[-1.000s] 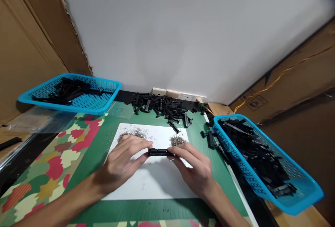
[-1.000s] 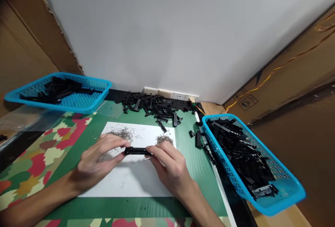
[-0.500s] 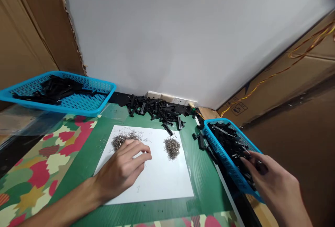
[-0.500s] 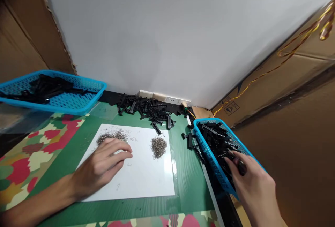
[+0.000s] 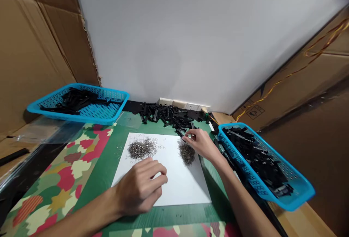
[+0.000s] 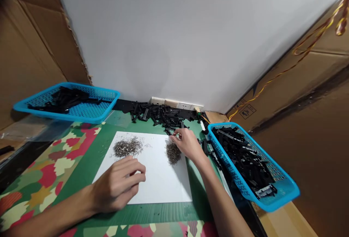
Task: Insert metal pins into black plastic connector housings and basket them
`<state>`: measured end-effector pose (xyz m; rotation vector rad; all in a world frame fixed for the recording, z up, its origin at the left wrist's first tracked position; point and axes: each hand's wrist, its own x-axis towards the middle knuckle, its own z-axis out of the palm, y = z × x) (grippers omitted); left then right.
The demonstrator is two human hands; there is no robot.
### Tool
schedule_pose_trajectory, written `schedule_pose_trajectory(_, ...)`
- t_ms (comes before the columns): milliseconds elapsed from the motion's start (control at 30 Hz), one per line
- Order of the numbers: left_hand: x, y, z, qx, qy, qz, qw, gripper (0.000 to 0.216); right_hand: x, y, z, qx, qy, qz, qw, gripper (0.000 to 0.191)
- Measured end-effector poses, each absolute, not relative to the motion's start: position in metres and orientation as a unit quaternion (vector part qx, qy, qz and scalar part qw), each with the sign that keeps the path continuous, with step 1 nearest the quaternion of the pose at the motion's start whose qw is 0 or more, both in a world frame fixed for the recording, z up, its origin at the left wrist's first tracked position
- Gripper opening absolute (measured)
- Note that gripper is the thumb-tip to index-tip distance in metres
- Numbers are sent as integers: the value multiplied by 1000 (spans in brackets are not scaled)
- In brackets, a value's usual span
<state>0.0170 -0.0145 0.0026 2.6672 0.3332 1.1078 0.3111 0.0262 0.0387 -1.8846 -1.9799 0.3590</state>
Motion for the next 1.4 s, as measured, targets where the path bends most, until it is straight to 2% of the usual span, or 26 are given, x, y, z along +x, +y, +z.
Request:
schedule_pose_trajectory(233, 2, -5, 3, 822, 251, 477, 182, 34, 307, 47, 21, -705, -674, 114, 187, 17)
schedule_pose_trajectory(400, 2, -12, 5, 754, 305, 497, 302, 32, 308, 28, 49, -654, -709, 112, 238, 21)
schedule_pose_trajectory(467, 1, -17, 6, 730, 313, 486, 365, 38, 298, 15, 64, -594, -749, 147, 253, 20)
schedule_pose_trajectory(567, -2, -24, 10, 748, 306, 414, 418, 52, 271, -5, 74, -486, -800, 262, 234, 17)
schedule_pose_trajectory(633, -3, -26, 13, 772, 313, 355, 424, 46, 254, -13, 72, -455, -801, 311, 233, 13)
schedule_pose_trajectory(733, -3, -24, 16, 787, 342, 313, 407, 26, 239, -20, 61, -457, -791, 330, 238, 9)
schedule_pose_trajectory(967, 0, -11, 9, 789, 340, 282, 426, 25, 243, -20, 52, -468, -771, 356, 245, 18)
schedule_pose_trajectory(1133, -2, -11, 3, 691, 405, 342, 491, 31, 247, -16, 50, -514, -741, 348, 256, 30)
schedule_pose_trajectory(1300, 2, -8, -1, 564, 401, 445, 568, 30, 245, -18, 42, -488, -797, 301, 188, 8)
schedule_pose_trajectory(1400, 5, -8, 0, 527, 387, 458, 603, 35, 240, -19, 35, -452, -825, 290, 177, 8)
